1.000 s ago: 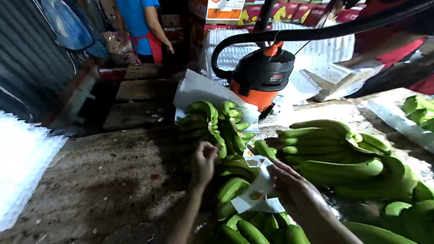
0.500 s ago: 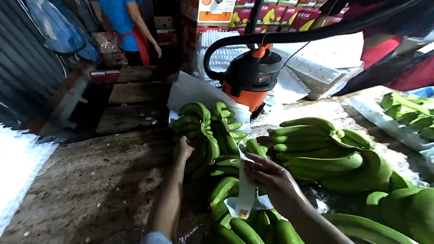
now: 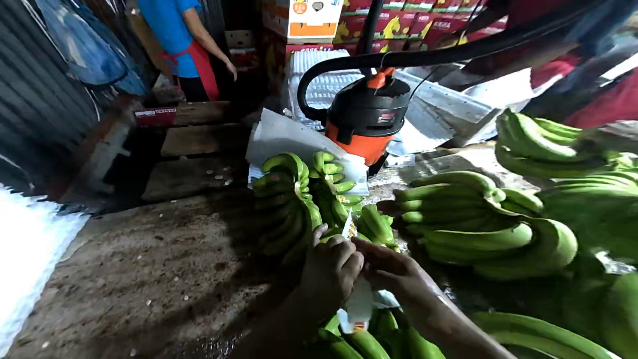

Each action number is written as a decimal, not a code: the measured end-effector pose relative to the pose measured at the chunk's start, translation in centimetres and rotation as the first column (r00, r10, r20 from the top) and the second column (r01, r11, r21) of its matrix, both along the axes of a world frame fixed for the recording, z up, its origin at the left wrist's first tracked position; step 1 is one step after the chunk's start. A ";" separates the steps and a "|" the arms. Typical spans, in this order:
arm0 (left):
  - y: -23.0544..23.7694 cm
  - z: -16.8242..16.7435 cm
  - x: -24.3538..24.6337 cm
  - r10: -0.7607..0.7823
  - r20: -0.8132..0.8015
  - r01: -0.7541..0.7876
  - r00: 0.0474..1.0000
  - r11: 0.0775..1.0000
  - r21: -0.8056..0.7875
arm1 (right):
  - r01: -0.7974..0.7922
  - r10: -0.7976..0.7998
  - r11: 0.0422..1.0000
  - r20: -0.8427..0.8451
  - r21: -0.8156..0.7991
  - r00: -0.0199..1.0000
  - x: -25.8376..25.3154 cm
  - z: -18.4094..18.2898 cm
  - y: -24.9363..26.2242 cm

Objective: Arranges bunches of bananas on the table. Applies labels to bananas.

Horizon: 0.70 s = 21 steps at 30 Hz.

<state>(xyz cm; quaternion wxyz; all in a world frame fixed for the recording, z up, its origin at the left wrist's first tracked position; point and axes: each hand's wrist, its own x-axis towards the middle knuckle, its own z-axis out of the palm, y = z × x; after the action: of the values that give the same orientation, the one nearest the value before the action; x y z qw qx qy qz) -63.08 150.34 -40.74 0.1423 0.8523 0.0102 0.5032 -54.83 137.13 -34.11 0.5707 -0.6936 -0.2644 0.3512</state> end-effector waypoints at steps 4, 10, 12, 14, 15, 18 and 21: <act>0.0 -2.0 -0.3 0.037 0.061 -0.039 0.997 0.999 0.037 | 0.055 -0.057 0.998 -0.315 -0.015 0.947 0.0 -0.3 -0.3; 4.9 -2.3 -0.5 -0.003 -0.046 -0.039 0.999 0.472 -0.881 | 0.419 -0.376 0.906 -0.347 0.055 0.859 1.7 -0.7 -0.9; 8.5 -4.4 0.1 -0.028 -0.157 -0.156 0.987 0.043 -0.987 | 0.481 -0.434 0.868 -0.284 0.122 0.855 2.6 -0.5 -2.2; 10.4 -6.4 0.6 -0.077 -0.225 -0.236 0.971 -0.197 -0.952 | 0.492 -0.452 0.846 -0.215 0.203 0.866 3.3 0.1 -3.7; 10.7 -6.8 0.8 -0.097 -0.258 -0.274 0.961 -0.239 -0.932 | 0.470 -0.441 0.848 -0.165 0.243 0.882 3.5 0.5 -4.5; 11.1 -6.5 1.2 -0.175 -0.365 -0.396 0.914 -0.207 -0.894 | 0.389 -0.397 0.857 -0.049 0.339 0.917 3.8 2.3 -6.6; 11.5 -6.3 1.6 -0.236 -0.504 -0.539 0.831 -0.110 -0.835 | 0.387 -0.419 0.813 -0.023 0.435 0.908 3.9 4.8 -8.7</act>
<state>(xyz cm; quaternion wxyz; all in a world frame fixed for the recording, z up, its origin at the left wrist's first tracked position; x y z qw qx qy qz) -61.46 161.80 -47.08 0.6485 0.5491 0.5187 0.0938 -50.89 128.40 -29.35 0.7603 -0.6033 -0.2032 0.1293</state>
